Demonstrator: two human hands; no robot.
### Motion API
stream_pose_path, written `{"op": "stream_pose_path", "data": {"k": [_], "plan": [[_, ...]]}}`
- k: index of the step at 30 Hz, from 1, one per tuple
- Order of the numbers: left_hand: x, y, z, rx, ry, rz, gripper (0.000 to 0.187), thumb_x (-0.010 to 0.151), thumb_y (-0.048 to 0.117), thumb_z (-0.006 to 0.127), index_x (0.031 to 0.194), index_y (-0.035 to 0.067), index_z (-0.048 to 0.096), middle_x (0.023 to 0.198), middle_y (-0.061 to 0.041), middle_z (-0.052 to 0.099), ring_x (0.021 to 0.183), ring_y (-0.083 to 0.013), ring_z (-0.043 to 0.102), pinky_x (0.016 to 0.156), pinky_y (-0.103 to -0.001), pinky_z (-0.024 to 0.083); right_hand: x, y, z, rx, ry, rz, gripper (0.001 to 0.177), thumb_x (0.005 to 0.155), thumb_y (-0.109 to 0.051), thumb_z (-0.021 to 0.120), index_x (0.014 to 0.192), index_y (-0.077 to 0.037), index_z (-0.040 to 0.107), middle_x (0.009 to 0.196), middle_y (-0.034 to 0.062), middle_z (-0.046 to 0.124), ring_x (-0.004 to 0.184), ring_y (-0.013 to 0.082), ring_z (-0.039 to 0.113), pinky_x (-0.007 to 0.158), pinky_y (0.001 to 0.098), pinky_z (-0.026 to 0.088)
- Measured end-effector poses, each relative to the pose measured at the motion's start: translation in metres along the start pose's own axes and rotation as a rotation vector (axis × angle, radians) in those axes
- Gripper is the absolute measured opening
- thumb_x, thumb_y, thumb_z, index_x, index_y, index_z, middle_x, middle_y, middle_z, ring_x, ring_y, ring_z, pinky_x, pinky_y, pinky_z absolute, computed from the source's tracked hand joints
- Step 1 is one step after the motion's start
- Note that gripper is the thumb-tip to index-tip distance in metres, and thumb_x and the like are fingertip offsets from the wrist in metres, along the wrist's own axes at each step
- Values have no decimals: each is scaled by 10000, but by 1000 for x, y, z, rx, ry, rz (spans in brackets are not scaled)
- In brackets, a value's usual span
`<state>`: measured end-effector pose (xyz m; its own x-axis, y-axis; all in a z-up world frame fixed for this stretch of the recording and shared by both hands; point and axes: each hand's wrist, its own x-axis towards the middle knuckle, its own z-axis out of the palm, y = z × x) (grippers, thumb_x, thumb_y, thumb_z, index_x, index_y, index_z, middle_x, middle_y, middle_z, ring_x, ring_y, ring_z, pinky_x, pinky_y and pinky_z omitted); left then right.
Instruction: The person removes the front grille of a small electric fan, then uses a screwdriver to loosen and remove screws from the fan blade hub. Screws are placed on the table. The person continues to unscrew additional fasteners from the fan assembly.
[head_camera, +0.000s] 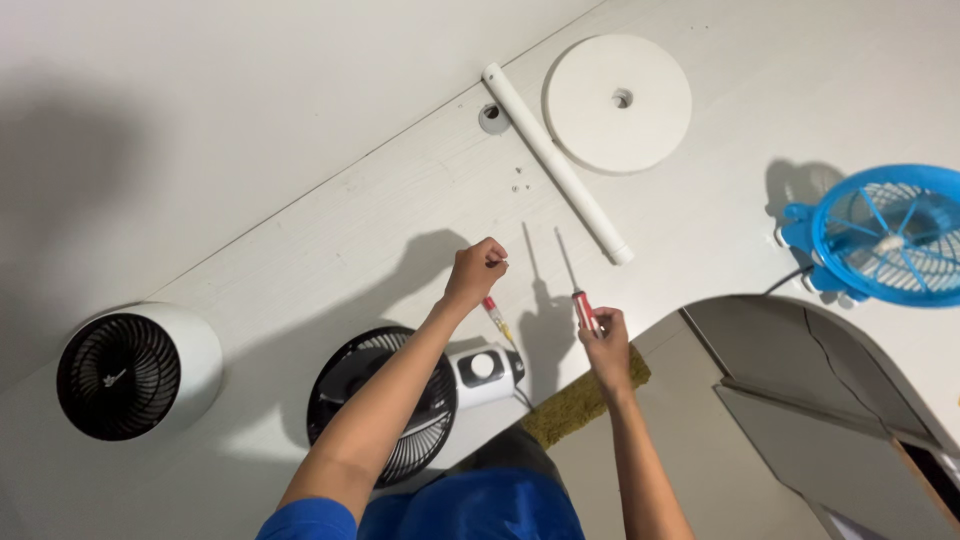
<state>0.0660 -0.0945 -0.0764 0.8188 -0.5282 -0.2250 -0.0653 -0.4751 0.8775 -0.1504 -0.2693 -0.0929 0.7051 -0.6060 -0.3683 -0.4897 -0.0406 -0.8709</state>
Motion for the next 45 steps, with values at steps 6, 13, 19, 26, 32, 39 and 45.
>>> {"op": "stream_pose_path", "data": {"k": [6,13,19,26,32,39,45], "plan": [[72,-23,17,223,24,-82,64,903,35,670,956,24,704,908,-132,761,863,-259,741,752,-355,593,41,-15,23,-222,-171,248,486,905,-91,587,1377,-48,479,1161,146,633,932,293,716,813,439,618],[144,-57,34,420,172,95,67,877,-31,643,931,-1,670,883,-177,707,847,-333,693,740,-414,586,60,-5,40,-462,-137,-207,552,781,-24,667,1314,-45,522,1175,160,605,1026,320,570,930,465,467],[182,-71,42,657,164,231,76,867,-56,643,926,-13,664,923,-172,689,933,-317,650,822,-396,583,65,0,41,-476,-159,-333,588,734,-44,721,1294,-43,540,1155,160,566,1059,356,541,944,480,408],[192,-79,47,739,90,310,102,891,-53,635,989,-29,648,935,-166,685,946,-291,641,855,-364,582,61,-4,46,-463,-199,-295,613,735,-31,719,1321,-48,540,1174,165,543,1082,352,523,947,462,407],[187,-84,46,755,112,392,151,904,-37,648,1052,-29,619,951,-164,673,976,-289,634,899,-358,571,61,-7,53,-530,-199,-307,613,746,-33,716,1333,-59,540,1141,174,532,1059,351,514,945,475,402],[151,-58,31,646,136,385,325,838,13,713,1141,-11,597,1069,-150,641,1008,-291,619,902,-383,556,57,-2,59,-559,-132,-322,557,799,-81,731,1331,-75,565,1163,182,544,1055,364,523,919,477,437],[79,-22,-2,543,135,275,285,860,95,758,1109,66,623,1073,-94,653,1035,-297,619,885,-445,521,46,-15,63,-687,-18,-509,638,727,-133,811,1286,23,545,1169,252,528,1038,429,520,847,532,419]]}}
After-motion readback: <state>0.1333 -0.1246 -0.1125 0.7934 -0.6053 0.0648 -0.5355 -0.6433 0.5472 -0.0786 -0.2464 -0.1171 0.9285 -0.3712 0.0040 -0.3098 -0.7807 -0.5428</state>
